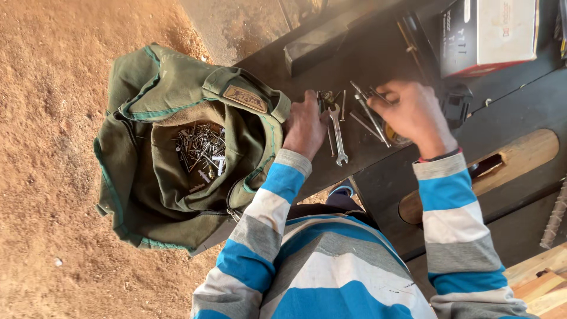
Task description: The person sorts through a green tool bag containing various items, placing tools like a wrench and hand planer on a black surface, and then sorts through a pile of screws and nails within the bag.
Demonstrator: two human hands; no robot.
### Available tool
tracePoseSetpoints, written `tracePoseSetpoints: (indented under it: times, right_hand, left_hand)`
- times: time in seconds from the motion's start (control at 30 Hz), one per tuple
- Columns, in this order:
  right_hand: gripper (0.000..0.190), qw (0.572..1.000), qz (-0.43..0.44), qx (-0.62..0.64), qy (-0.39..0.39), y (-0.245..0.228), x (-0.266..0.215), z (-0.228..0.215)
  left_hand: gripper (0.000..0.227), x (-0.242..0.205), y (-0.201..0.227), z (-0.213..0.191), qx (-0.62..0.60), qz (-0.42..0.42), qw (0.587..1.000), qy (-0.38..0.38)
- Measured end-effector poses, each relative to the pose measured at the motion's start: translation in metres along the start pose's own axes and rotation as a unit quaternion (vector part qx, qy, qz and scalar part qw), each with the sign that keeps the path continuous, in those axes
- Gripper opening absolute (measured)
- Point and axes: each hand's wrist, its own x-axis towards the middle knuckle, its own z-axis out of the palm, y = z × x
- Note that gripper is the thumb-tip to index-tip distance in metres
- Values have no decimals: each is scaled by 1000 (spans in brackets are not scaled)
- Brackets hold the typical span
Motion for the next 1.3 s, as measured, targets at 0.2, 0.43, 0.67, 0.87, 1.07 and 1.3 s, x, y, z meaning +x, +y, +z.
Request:
tracePoseSetpoints:
  times: [0.2,0.43,0.67,0.87,1.07,1.3]
  right_hand:
    - [24,997,-19,-48,63,20,28,2]
    - [24,990,-68,-69,103,24,40,11]
    - [10,961,-169,102,195,-44,5,-4]
    - [8,928,-278,245,35,-194,-49,35]
    - [19,917,-349,123,-150,-262,-51,146]
    - [43,910,-392,-124,-49,-239,-30,199]
  left_hand:
    - [68,-28,27,-28,-19,66,997,25]
    - [30,-89,41,-102,-162,163,973,37]
    - [12,-120,-51,-165,-125,75,975,167]
    - [59,-156,-134,-173,76,-44,980,180]
    - [73,-179,-167,-158,36,-120,990,65]
    - [61,-130,-209,-172,151,-17,975,160]
